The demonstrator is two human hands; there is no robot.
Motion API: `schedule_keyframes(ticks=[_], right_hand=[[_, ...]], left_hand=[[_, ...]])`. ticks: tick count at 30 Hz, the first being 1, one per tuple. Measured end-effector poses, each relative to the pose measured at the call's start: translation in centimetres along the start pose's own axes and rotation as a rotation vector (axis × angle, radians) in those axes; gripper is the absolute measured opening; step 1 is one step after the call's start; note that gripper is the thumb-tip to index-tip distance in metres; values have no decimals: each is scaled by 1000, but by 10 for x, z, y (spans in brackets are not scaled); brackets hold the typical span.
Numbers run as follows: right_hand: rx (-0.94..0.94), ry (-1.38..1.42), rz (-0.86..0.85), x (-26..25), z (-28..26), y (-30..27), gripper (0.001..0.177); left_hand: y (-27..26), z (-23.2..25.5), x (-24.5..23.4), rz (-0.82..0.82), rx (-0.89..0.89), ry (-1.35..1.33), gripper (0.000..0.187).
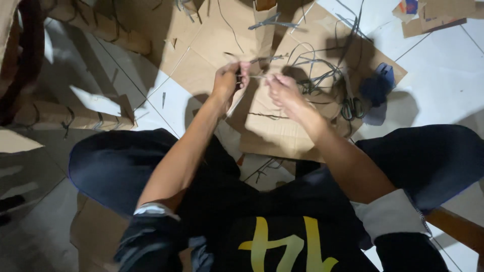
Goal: Wrapping the legs of a wooden stool with cardboard and securing them with plastic ties
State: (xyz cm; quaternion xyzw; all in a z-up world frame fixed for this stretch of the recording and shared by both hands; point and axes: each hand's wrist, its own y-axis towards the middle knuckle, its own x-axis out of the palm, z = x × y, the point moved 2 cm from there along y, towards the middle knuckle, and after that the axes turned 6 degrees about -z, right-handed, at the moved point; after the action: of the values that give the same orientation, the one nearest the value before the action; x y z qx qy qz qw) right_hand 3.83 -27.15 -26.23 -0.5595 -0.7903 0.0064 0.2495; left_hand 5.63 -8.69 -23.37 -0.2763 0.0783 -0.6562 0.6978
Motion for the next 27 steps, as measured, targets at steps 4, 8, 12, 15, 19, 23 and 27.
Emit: schedule_keyframes(ticks=[4,8,12,15,19,23,27], right_hand=[[184,-32,523,-98,28,27,11],[-182,-9,1166,-218,77,114,23],[-595,738,522,-190,60,155,24],[-423,167,478,-122,43,175,25],[69,-219,261,-61,27,170,50],[-253,-717,209,-47,-22,142,10],[-30,-483,-176,-79,22,191,6]], left_hand=[[97,-109,-80,428,64,486,30],[85,-52,-31,344,296,639,65],[121,-44,6,112,432,672,74],[129,-44,22,115,467,657,60],[132,-32,16,77,432,657,60],[143,-21,4,-65,321,686,59],[134,-7,11,-77,346,722,42]])
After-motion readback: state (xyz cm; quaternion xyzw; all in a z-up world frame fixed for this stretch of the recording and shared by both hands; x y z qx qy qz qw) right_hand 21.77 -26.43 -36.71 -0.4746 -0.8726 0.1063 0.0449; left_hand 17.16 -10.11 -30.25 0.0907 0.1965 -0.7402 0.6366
